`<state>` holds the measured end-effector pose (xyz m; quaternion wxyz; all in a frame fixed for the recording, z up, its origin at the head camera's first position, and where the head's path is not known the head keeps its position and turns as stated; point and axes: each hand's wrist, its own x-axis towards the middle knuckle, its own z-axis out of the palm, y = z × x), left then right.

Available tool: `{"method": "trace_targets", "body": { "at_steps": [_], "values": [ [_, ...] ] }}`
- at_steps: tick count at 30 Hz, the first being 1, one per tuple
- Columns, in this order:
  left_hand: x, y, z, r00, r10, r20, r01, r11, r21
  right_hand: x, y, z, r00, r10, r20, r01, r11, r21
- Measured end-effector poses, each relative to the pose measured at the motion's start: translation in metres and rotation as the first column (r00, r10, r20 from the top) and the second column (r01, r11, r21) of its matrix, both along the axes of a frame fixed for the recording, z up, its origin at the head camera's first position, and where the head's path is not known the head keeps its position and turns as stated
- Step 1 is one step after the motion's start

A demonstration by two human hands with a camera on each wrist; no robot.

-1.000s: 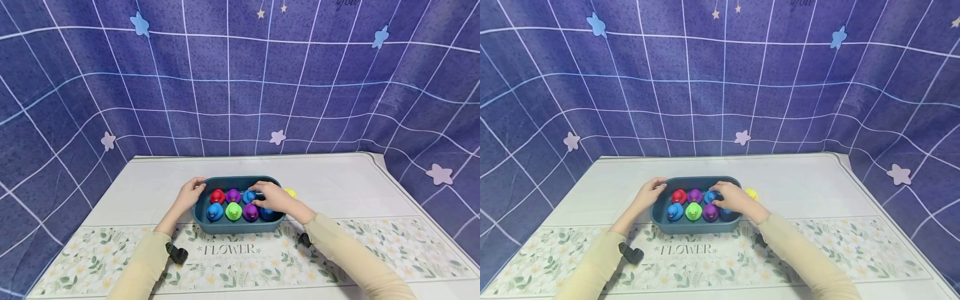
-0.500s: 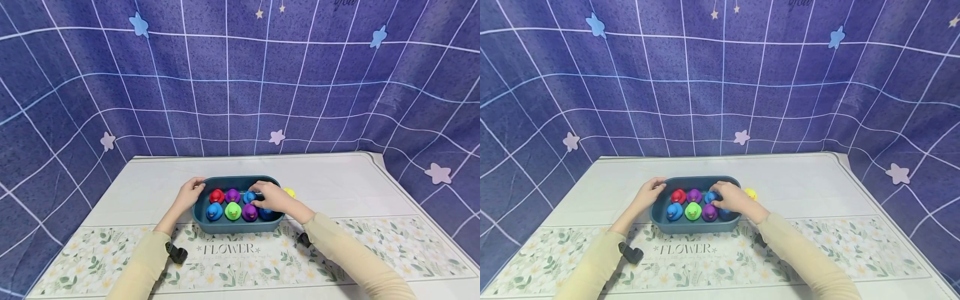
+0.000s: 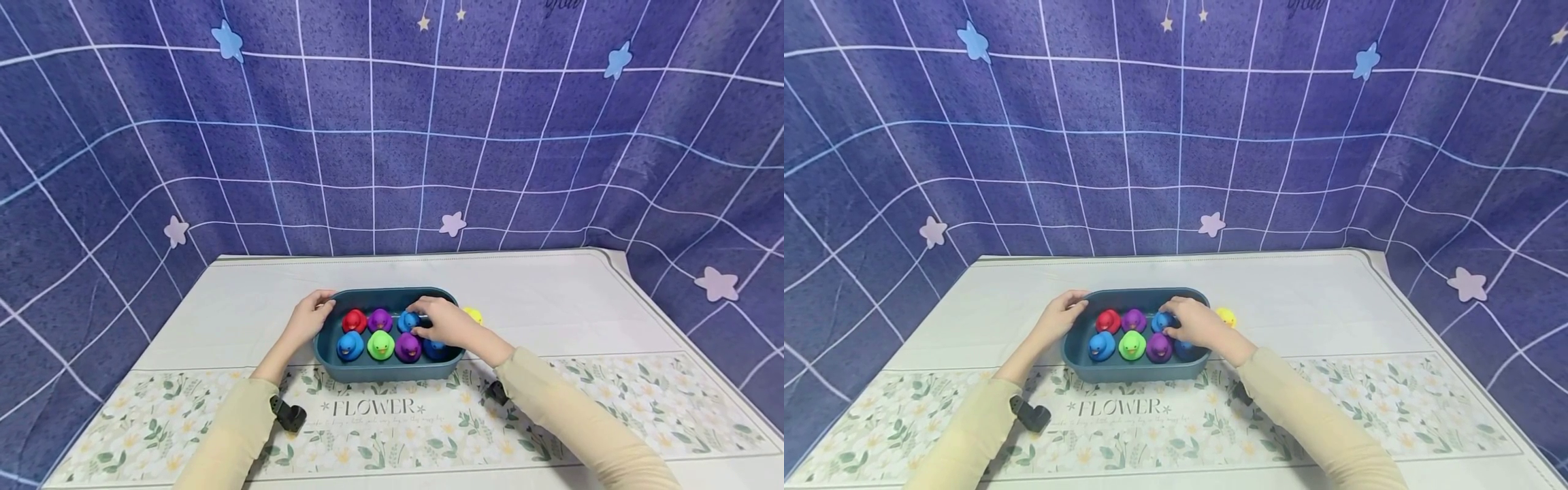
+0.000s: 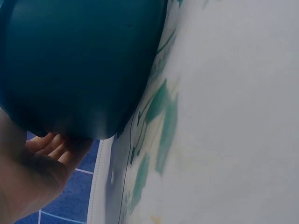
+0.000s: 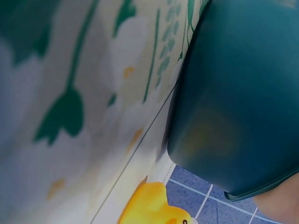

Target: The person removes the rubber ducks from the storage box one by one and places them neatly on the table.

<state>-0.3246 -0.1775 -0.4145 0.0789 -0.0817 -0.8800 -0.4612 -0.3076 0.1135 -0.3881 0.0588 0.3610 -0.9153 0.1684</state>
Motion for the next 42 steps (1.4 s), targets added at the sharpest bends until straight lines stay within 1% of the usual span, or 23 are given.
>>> {"method": "trace_targets", "body": {
  "at_steps": [7,14,20,26,33,42],
  "values": [
    [0.002,0.000,0.002,1.000,0.000,0.025,0.000,1.000,0.026,0.000,0.000,0.000,1.000,0.000,-0.002,0.000,1.000,-0.013],
    [0.000,0.000,0.000,1.000,0.001,-0.007,-0.001,1.000,0.003,-0.002,0.001,0.000,0.999,0.020,-0.029,-0.021,0.999,-0.034],
    [0.000,0.003,0.001,1.000,-0.007,-0.008,0.007,1.000,0.010,-0.003,0.005,0.000,0.999,0.039,-0.026,-0.040,0.998,-0.044],
    [0.001,0.003,0.001,1.000,-0.002,-0.005,0.002,1.000,0.010,-0.001,0.008,-0.001,0.996,0.059,-0.065,-0.064,0.996,-0.067],
    [0.000,0.002,0.000,1.000,0.006,-0.003,-0.006,1.000,0.017,0.005,0.012,0.007,0.992,0.086,-0.092,-0.095,0.991,-0.098],
    [0.000,-0.001,0.000,1.000,0.006,0.005,-0.006,1.000,0.017,0.009,0.021,0.016,0.993,0.085,-0.077,-0.096,0.983,-0.154]
  ]
}}
